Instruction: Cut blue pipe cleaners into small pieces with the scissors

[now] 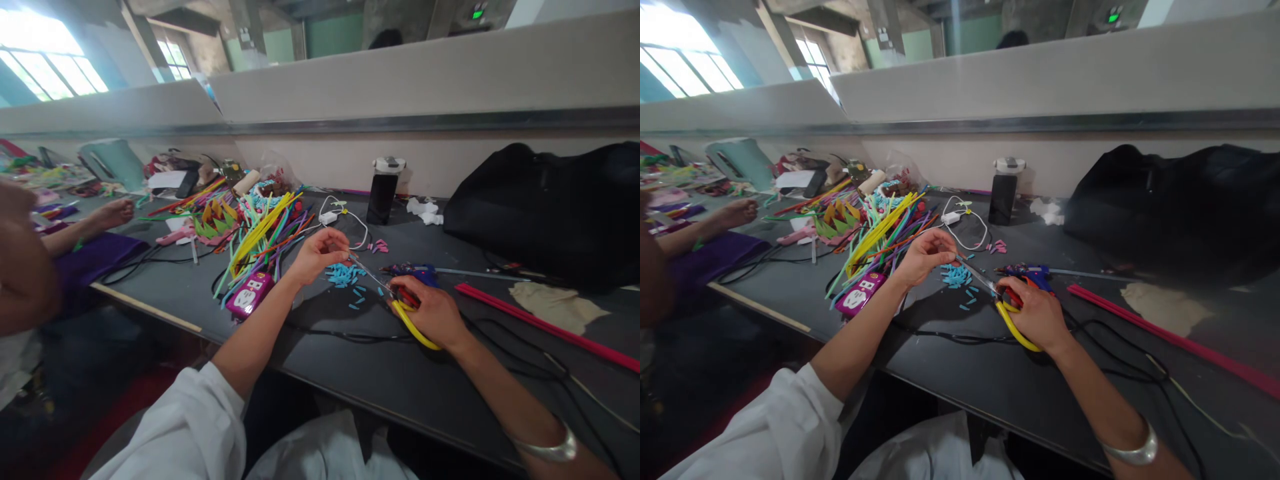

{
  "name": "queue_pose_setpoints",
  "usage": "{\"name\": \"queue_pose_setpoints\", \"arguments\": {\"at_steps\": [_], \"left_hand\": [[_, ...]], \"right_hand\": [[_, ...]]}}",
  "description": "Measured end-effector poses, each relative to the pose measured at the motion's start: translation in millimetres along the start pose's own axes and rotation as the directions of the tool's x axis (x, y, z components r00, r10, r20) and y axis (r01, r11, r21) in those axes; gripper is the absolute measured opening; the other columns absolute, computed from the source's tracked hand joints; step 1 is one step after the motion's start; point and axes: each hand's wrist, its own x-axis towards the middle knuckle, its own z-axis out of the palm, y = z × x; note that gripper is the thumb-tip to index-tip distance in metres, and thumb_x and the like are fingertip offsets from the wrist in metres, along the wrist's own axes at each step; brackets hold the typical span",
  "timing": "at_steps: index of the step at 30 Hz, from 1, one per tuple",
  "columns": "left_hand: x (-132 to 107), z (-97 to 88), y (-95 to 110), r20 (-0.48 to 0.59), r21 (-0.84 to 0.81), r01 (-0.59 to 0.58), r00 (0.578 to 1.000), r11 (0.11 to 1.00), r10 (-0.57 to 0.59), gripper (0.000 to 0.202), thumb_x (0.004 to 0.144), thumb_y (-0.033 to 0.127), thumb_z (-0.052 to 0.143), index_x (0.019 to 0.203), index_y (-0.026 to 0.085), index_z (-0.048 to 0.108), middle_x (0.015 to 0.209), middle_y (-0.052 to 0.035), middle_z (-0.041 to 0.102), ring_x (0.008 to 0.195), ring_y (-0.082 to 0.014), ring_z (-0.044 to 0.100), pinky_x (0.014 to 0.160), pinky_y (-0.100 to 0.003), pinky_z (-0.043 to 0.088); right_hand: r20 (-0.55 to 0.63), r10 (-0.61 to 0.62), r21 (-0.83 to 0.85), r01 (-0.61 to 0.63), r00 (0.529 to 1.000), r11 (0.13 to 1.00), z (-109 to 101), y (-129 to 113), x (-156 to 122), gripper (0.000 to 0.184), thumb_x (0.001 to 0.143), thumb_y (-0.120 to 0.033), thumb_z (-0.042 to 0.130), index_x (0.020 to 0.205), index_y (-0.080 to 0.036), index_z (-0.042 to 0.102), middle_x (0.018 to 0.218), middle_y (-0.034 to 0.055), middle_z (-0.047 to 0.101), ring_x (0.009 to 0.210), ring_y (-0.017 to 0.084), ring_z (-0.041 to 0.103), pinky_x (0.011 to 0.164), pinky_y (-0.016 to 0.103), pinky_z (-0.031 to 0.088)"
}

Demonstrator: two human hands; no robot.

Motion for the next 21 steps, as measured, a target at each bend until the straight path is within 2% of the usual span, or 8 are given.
{"name": "queue_pose_setpoints", "arguments": {"at_steps": [21], "left_hand": [[-0.1,-0.3,-1.0,0.003,-0.003,-0.009,1.0,1.0,0.009,0.027,0.071,0.021,0.076,0.089,0.015,0.057,0.077,0.0,0.063,0.071,-0.0135,0.066,0.068,-0.029,0.057]], "right_hand": [[-0.028,-0.054,0.003,0.054,0.998,0.999,3.6,2.9,-0.6,0.027,0.078,-0.035,0.062,0.105,-0.031,0.062,0.088,-0.0032,0.071,0.072,0.016,0.066,0.065,0.026,0.045]]}}
